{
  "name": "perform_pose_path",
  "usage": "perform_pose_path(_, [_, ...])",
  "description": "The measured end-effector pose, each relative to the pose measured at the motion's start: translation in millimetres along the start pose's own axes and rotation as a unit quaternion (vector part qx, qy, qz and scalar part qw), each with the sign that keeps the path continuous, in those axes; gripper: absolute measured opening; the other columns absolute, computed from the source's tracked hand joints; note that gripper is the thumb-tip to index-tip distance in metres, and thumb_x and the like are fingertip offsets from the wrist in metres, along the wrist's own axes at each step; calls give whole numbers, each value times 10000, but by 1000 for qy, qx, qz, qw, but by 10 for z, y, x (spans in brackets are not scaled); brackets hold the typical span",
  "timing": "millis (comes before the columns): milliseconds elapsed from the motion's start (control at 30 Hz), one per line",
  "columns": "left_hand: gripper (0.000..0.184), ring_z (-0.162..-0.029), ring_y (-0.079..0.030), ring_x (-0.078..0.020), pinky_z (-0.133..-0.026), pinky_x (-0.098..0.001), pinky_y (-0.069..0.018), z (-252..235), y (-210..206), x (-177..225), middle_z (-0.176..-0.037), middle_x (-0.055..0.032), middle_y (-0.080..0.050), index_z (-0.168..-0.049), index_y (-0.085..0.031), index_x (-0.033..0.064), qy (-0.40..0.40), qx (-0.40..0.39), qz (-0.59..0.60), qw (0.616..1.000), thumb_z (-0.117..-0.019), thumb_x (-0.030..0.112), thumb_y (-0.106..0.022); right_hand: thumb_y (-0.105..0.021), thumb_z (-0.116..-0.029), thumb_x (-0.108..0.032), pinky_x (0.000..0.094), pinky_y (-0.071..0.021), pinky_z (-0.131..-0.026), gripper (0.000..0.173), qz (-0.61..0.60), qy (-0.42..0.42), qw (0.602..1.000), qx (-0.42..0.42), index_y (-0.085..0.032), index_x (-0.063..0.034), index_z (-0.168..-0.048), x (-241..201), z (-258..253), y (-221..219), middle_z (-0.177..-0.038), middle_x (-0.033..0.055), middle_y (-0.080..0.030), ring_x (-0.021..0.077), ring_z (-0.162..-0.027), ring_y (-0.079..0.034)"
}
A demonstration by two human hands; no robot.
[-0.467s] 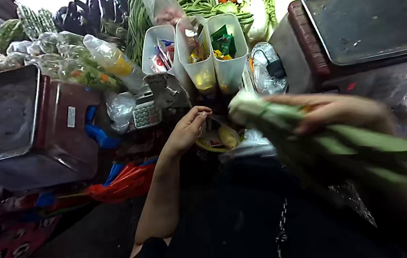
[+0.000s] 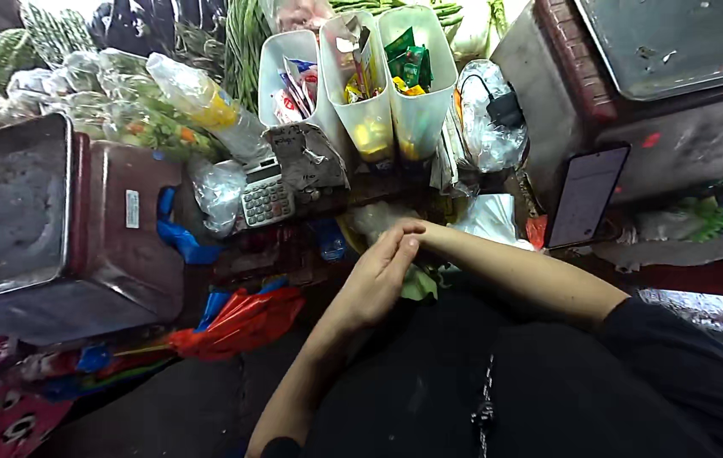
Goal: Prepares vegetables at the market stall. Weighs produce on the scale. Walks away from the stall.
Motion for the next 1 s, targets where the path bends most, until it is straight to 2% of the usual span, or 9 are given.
perform_pose_path(67, [334, -682, -516, -3, -633, -183, -464, 62, -40, 36, -947, 57, -602, -1318, -604, 132, -27, -14, 95, 995, -1088, 225, -380, -580, -1046, -238, 551, -442, -1048, 382, 13, -57, 998, -27, -674, 92, -1216, 49, 101, 46, -1224, 288, -671, 399, -1182, -629])
perform_pose_path(200, [359, -806, -543, 18, -678, -160, -471, 5, -127, 221, -1375, -20, -538, -1317, -623, 102, -74, -42, 180, 980, -1045, 174, -401, -481, -1044, 2, 271, -470, -922, 228, -56, -129, 990, 24, -665, 136, -1068, -169, 459, 381, -1040, 202, -669, 157, -957, -610])
perform_pose_path(333, [348, -740, -576, -5, -654, -180, -512, -13, -89, 624, -1215, 2, -623, -1310, -600, 138, -122, -84, 356, 923, -1029, 165, -397, -591, -1039, -133, 366, -490, -901, 226, -57, -162, 985, 14, -700, 47, -1122, -520, 845, 808, -1048, 166, -691, 180, -955, -632])
perform_pose_path(467, [400, -643, -517, -32, -512, -169, -431, -59, 144, 849, -1441, -120, -528, -1304, -563, 115, -123, -66, 436, 889, -1016, 224, -308, -606, -975, -533, 643, -475, -883, 539, 68, -212, 971, -83, -747, -20, -1065, -393, 759, 901, -1009, 192, -715, 344, -995, -673])
perform_pose_path(567, [459, -583, -483, -37, -458, -159, -376, -71, 313, 680, -1444, -167, -522, -1337, -534, 101, -85, -46, 494, 864, -1062, 261, -203, -614, -970, -571, 634, -468, -878, 600, 91, -253, 957, -106, -732, 11, -1054, -386, 612, 902, -1021, 221, -703, 361, -992, -663])
perform_pose_path(700, [404, -583, -536, -8, -489, -143, -440, 68, 364, 187, -1303, -109, -644, -1297, -555, 111, 8, -1, 459, 888, -1074, 220, -236, -534, -1053, -484, 626, -363, -1114, 538, 52, -218, 970, -92, -645, -70, -1378, -300, 192, 621, -1383, 228, -616, 386, -1336, -545])
perform_pose_path(867, [376, -589, -462, 31, -497, -122, -366, 386, 473, -209, -1356, -78, -609, -1291, -582, 129, 40, 24, 359, 932, -1075, 189, -280, -573, -967, -644, 679, -428, -1033, 691, -69, -198, 975, 75, -711, -20, -1229, 265, 73, 376, -1223, 241, -688, 407, -1211, -623])
perform_pose_path(933, [369, -579, -450, 42, -489, -122, -344, 497, 584, -290, -1371, -102, -615, -1267, -585, 118, 29, 27, 351, 936, -1073, 198, -282, -479, -963, -728, 686, -430, -1042, 793, -66, -222, 969, 82, -640, -52, -1346, 365, 349, 364, -1267, 248, -665, 416, -1233, -611])
perform_pose_path(1000, [371, -584, -455, 45, -493, -121, -347, 555, 640, -362, -1338, -107, -635, -1233, -592, 102, 25, 34, 341, 939, -1069, 186, -270, -343, -964, -790, 690, -479, -929, 883, -6, -239, 968, 74, -690, -21, -1225, 348, 669, 307, -1108, 253, -703, 424, -1086, -668])
Point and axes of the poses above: each hand's wrist, its own z-axis away from the middle knuckle, its own y-axis out of the back of the hand, x = y × z, the point moved 7 cm from there along -z, towards the middle knuckle
